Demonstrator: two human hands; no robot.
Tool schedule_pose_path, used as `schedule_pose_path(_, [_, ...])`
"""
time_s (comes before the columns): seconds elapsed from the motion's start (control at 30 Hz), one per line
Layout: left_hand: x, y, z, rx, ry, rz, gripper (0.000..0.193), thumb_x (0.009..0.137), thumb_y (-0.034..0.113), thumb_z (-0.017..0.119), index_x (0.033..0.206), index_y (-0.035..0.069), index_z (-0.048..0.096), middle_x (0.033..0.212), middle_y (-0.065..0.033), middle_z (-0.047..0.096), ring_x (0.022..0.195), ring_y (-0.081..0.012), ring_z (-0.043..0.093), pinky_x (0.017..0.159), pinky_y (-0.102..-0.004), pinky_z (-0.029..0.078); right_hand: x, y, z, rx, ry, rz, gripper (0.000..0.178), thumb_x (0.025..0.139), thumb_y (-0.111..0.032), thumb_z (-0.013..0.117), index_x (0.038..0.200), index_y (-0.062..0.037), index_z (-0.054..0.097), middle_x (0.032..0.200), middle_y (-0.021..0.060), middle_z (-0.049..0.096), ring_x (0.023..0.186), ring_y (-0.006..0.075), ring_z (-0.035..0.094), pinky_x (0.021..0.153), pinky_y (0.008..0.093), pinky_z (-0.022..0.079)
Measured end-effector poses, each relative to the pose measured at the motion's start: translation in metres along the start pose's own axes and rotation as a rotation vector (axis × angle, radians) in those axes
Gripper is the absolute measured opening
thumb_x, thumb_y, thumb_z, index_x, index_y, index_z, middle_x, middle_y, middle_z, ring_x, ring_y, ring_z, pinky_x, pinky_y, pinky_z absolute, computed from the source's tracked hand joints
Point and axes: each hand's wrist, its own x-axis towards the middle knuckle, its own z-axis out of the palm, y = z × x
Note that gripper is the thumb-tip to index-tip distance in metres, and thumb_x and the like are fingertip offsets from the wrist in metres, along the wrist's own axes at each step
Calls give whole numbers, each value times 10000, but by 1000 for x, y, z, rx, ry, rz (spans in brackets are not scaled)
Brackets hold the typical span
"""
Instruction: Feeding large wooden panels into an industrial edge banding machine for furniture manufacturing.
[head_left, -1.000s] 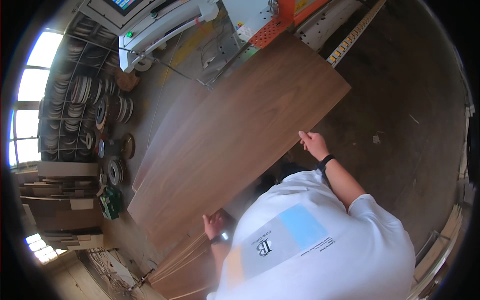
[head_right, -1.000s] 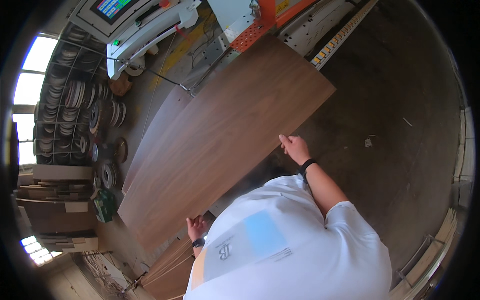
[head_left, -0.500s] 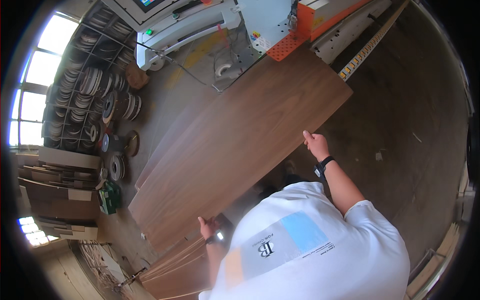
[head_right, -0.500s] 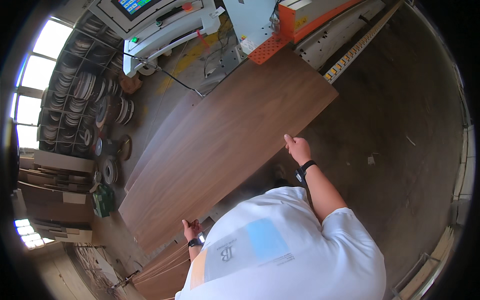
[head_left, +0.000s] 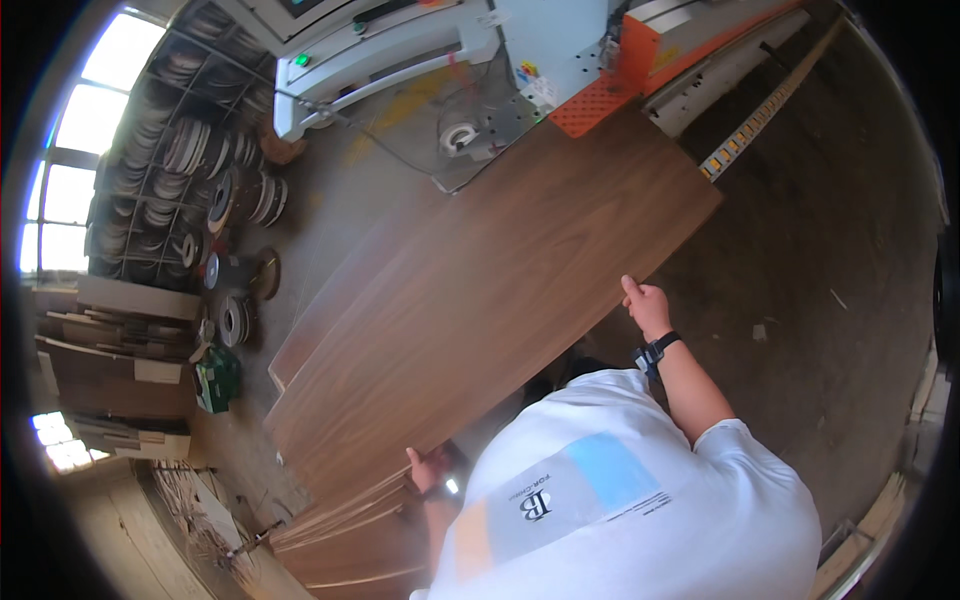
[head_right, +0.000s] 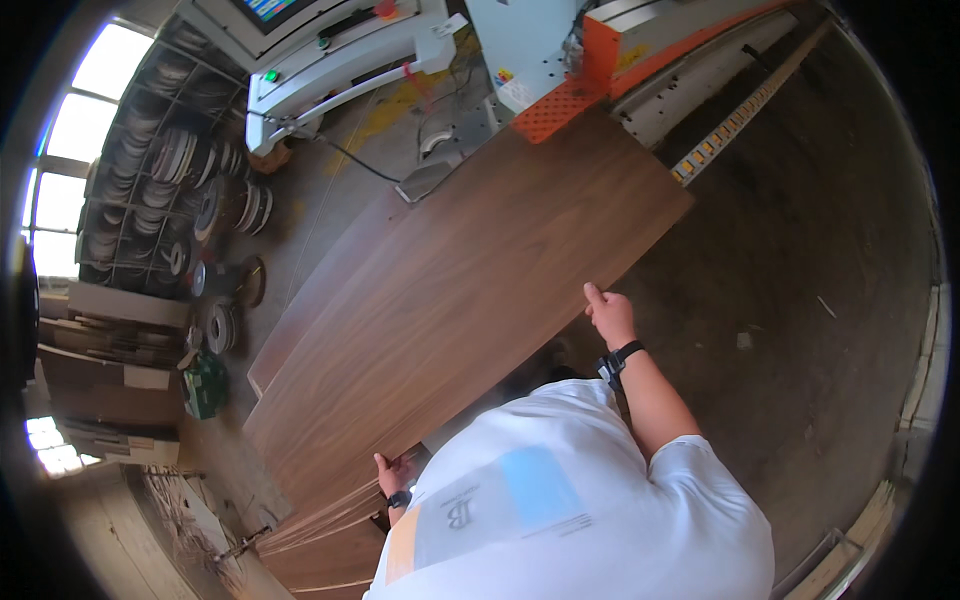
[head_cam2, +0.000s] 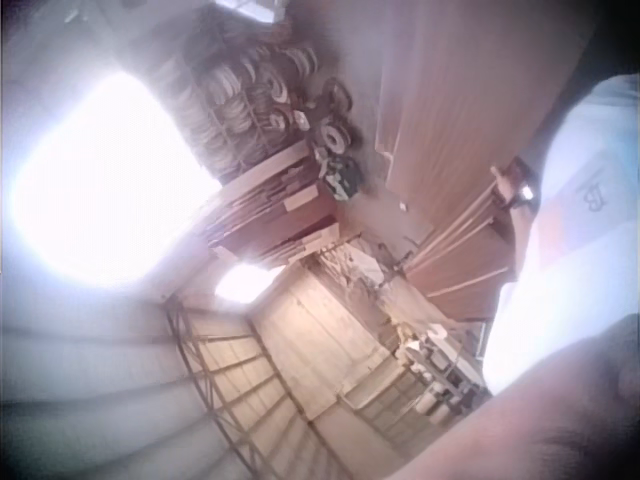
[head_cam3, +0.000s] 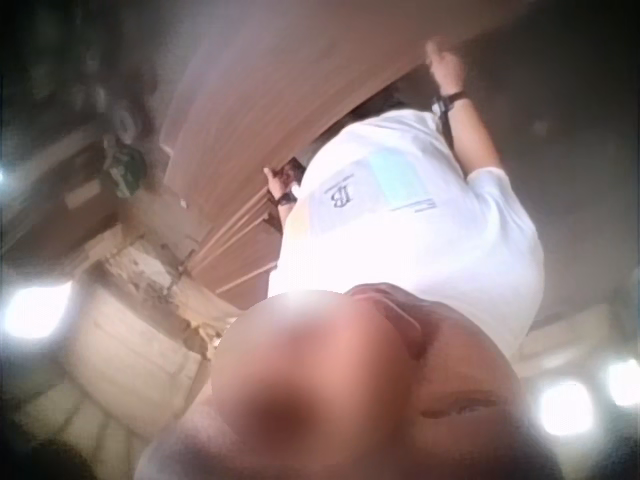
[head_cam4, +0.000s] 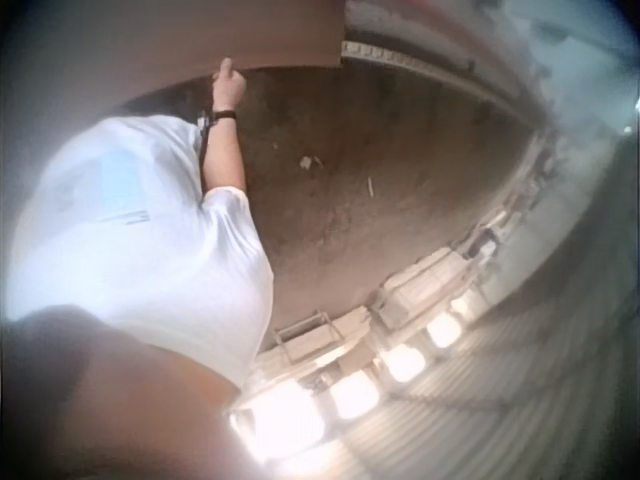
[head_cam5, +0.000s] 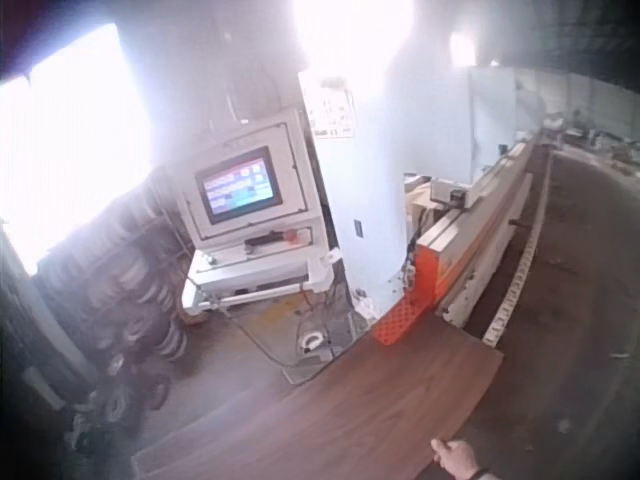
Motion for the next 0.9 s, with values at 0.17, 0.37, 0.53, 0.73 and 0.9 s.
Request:
schedule_pose_path(0.17, [-6,6,-4,58,63,13,635,1011,580,276,1379,89,439,1122,-114,604,829,-238,558,643,-337,450,0,-3,5,-30,-7,-12,565,896,-498,618,606,-13,636,515,63,572,487,167,567,521,315,443])
schedule_pose_path(0.37, [-2,10,17,61,-53,-73,640,1003,596,288,1378,100,438,1046,-108,599,742,-227,545,623,-348,453,12,2,-7,-74,-43,-12,598,892,-536,589,611,-12,658,523,79,594,500,191,591,541,324,457])
schedule_pose_path(0.53, [1,0,25,169,19,26,636,1002,597,291,1355,93,451,991,-110,590,702,-233,540,599,-347,453,31,-11,-37,-54,-121,66,632,870,-586,602,588,-22,653,526,64,602,501,166,594,537,309,460])
schedule_pose_path(0.73, [-10,0,39,80,103,38,666,1000,612,253,1336,76,461,957,-123,588,690,-245,540,606,-361,455,142,-6,-121,478,221,27,404,824,-452,750,750,-89,591,625,-24,539,476,62,460,435,220,365])
schedule_pose_path(0.9, [-10,0,42,159,82,25,695,993,632,233,1306,62,479,914,-116,584,683,-241,532,606,-355,449,197,-13,-177,558,219,58,333,883,-386,710,758,-97,600,668,-25,576,530,72,520,482,209,434])
